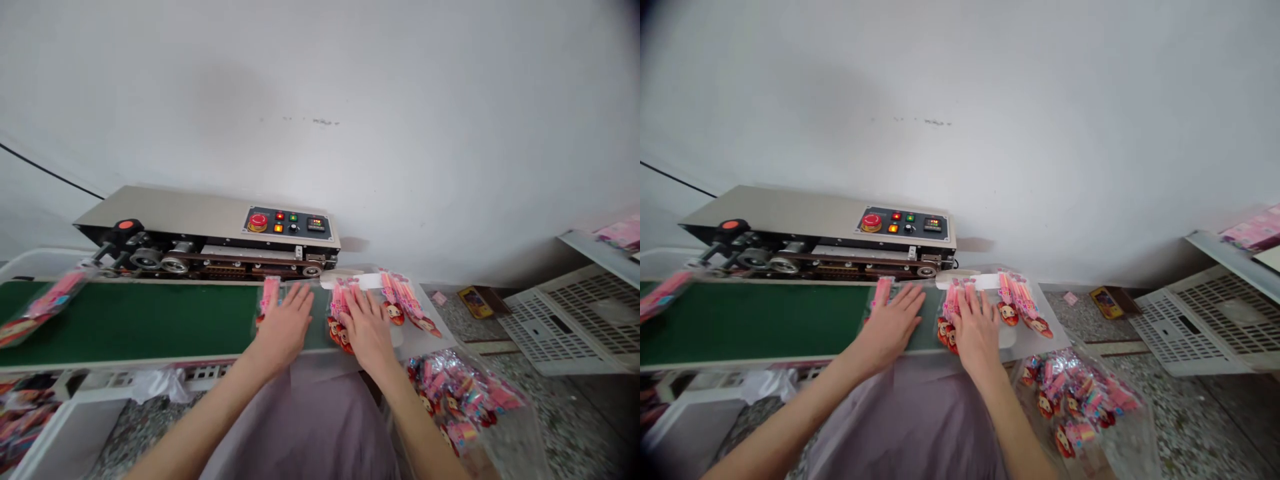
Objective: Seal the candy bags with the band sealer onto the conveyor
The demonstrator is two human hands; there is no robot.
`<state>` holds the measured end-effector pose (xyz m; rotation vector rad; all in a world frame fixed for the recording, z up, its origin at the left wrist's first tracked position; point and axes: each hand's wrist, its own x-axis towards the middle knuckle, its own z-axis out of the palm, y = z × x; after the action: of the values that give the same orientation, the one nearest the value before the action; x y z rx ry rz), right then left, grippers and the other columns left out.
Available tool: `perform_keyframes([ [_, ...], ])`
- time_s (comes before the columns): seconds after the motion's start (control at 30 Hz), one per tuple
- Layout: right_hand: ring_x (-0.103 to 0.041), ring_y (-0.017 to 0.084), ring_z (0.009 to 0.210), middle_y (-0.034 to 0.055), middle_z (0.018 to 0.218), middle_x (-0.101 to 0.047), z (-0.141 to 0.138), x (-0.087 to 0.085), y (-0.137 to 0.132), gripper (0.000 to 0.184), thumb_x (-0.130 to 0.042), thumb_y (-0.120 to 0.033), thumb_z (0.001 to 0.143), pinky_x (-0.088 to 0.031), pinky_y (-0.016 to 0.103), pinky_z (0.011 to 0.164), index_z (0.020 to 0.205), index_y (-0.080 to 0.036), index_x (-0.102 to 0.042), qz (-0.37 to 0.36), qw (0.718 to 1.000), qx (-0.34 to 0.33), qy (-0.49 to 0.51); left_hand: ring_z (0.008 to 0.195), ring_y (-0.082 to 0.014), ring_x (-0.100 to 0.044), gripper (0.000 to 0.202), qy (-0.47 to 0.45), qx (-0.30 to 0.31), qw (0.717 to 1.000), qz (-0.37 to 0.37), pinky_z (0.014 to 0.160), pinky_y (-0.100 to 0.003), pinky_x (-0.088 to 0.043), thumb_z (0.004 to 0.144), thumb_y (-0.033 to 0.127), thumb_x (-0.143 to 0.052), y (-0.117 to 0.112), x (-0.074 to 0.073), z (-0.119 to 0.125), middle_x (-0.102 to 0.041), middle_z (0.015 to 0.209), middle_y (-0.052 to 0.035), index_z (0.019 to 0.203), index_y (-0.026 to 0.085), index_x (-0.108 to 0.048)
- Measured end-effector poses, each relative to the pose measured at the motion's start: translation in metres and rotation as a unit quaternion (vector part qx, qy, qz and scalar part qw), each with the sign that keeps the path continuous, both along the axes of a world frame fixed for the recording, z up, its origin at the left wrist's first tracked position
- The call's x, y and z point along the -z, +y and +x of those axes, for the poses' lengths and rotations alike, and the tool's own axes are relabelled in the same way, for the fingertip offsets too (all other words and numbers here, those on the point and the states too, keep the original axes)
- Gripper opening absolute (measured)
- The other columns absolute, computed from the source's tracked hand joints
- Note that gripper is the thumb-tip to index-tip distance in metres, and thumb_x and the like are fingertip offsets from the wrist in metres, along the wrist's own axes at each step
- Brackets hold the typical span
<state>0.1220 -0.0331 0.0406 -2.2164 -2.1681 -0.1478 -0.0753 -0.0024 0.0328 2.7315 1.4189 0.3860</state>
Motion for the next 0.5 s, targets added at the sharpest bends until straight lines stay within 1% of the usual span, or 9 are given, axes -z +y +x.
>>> perform_keyframes([
  [0.07, -0.036, 0.034, 0.143, 0.0057, 0.161, -0.035, 0.007, 0.003, -0.003, 0.050, -0.036, -0.037, 0.104, -0.029, 0.053, 0.114, 0.150, -0.022, -0.045, -0.002, 1.000, 0.019, -0.019, 0.147, -0.0266, -0.037, 0.046, -0.022, 0.050, 0.998, -0.011, 0.122, -0.061, -0.013, 0.104, 0.027, -0.034, -0.002, -0.001, 0.018, -0.045, 0.155, -0.0112, 0.147, 0.018, -0.047],
  [0.1, -0.037, 0.035, 0.142, 0.0070, 0.161, -0.036, 0.010, 0.005, -0.003, 0.050, -0.037, -0.038, 0.103, -0.029, 0.054, 0.114, 0.149, -0.020, -0.047, -0.002, 0.999, 0.036, -0.028, 0.147, -0.0266, -0.035, 0.047, -0.028, 0.072, 0.997, -0.016, 0.122, -0.062, -0.015, 0.105, 0.029, -0.032, -0.003, 0.000, 0.026, -0.044, 0.156, -0.0112, 0.150, 0.017, -0.044],
  [0.17, -0.038, 0.036, 0.142, 0.0108, 0.159, -0.038, 0.013, 0.007, -0.003, 0.051, -0.038, -0.039, 0.103, -0.030, 0.054, 0.113, 0.148, -0.017, -0.049, 0.001, 0.997, 0.066, -0.040, 0.147, -0.0290, -0.035, 0.050, -0.030, 0.093, 0.995, -0.024, 0.120, -0.064, -0.016, 0.106, 0.032, -0.029, -0.005, 0.003, 0.039, -0.043, 0.157, -0.0121, 0.152, 0.015, -0.039],
  [0.23, -0.037, 0.036, 0.142, 0.0114, 0.160, -0.038, 0.015, 0.008, -0.004, 0.052, -0.039, -0.040, 0.103, -0.030, 0.054, 0.113, 0.149, -0.019, -0.047, 0.004, 0.997, 0.061, -0.044, 0.147, -0.0321, -0.035, 0.051, -0.018, 0.092, 0.995, -0.028, 0.119, -0.067, -0.016, 0.106, 0.034, -0.029, -0.006, 0.005, 0.044, -0.044, 0.156, -0.0129, 0.151, 0.013, -0.041],
  [0.3, -0.035, 0.034, 0.144, 0.0084, 0.160, -0.037, 0.016, 0.010, -0.006, 0.051, -0.040, -0.041, 0.102, -0.030, 0.053, 0.114, 0.151, -0.026, -0.044, 0.003, 0.998, 0.034, -0.044, 0.147, -0.0341, -0.035, 0.051, 0.000, 0.079, 0.997, -0.027, 0.119, -0.069, -0.013, 0.105, 0.033, -0.033, -0.006, 0.006, 0.045, -0.045, 0.155, -0.0133, 0.150, 0.012, -0.043],
  [0.37, -0.033, 0.034, 0.145, 0.0071, 0.161, -0.037, 0.016, 0.012, -0.008, 0.051, -0.040, -0.042, 0.102, -0.030, 0.053, 0.114, 0.152, -0.029, -0.042, 0.005, 0.999, 0.028, -0.045, 0.148, -0.0348, -0.031, 0.052, 0.015, 0.075, 0.997, -0.021, 0.119, -0.069, -0.012, 0.103, 0.031, -0.037, -0.006, 0.007, 0.046, -0.042, 0.157, -0.0146, 0.150, 0.011, -0.043],
  [0.43, -0.034, 0.035, 0.145, 0.0087, 0.161, -0.035, 0.016, 0.014, -0.010, 0.053, -0.041, -0.043, 0.102, -0.029, 0.054, 0.114, 0.152, -0.027, -0.041, 0.012, 0.998, 0.049, -0.049, 0.150, -0.0327, -0.026, 0.053, 0.020, 0.089, 0.996, -0.011, 0.120, -0.068, -0.011, 0.102, 0.031, -0.036, -0.004, 0.009, 0.049, -0.037, 0.159, -0.0149, 0.151, 0.010, -0.041],
  [0.5, -0.035, 0.036, 0.144, 0.0100, 0.162, -0.034, 0.017, 0.016, -0.011, 0.054, -0.041, -0.043, 0.101, -0.030, 0.054, 0.114, 0.153, -0.025, -0.041, 0.018, 0.996, 0.066, -0.053, 0.152, -0.0286, -0.024, 0.052, 0.011, 0.100, 0.995, 0.001, 0.121, -0.066, -0.011, 0.104, 0.031, -0.031, -0.003, 0.015, 0.052, -0.033, 0.161, -0.0127, 0.152, 0.013, -0.039],
])
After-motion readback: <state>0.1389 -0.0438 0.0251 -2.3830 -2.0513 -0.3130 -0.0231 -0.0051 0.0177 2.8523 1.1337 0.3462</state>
